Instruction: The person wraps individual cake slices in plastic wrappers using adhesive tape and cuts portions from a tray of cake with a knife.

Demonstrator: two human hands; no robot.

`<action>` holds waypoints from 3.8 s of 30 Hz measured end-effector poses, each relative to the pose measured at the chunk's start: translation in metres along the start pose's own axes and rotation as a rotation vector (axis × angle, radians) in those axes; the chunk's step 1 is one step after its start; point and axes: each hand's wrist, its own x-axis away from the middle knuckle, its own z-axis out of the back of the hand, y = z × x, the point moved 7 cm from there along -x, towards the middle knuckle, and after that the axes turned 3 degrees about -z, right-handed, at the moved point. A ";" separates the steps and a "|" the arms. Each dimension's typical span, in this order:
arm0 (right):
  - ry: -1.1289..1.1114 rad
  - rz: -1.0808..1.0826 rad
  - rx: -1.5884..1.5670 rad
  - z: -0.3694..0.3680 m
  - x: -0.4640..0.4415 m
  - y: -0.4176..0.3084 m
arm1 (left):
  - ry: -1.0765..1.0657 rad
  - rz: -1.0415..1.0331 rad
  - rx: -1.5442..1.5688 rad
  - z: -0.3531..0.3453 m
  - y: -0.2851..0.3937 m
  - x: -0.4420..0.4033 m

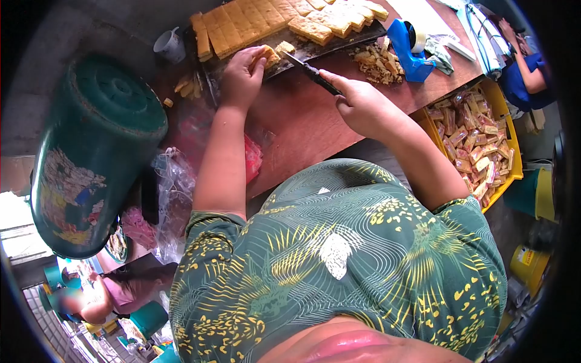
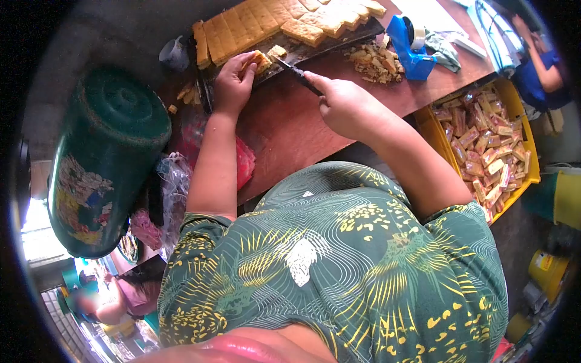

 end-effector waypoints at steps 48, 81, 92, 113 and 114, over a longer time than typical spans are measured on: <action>-0.064 0.008 0.207 0.005 0.000 0.000 | -0.016 -0.053 -0.028 0.002 0.007 0.003; 0.036 0.703 0.287 -0.020 -0.146 -0.053 | -0.129 0.291 -0.414 0.106 -0.040 0.161; -0.148 0.525 0.673 -0.050 -0.190 -0.061 | -0.240 0.384 -0.322 0.107 -0.017 0.153; 0.151 0.142 -1.047 -0.011 -0.054 0.118 | -0.235 0.372 -0.327 0.115 0.004 0.163; 0.119 0.157 -1.150 -0.012 -0.050 0.116 | -0.238 0.384 -0.307 0.116 -0.010 0.168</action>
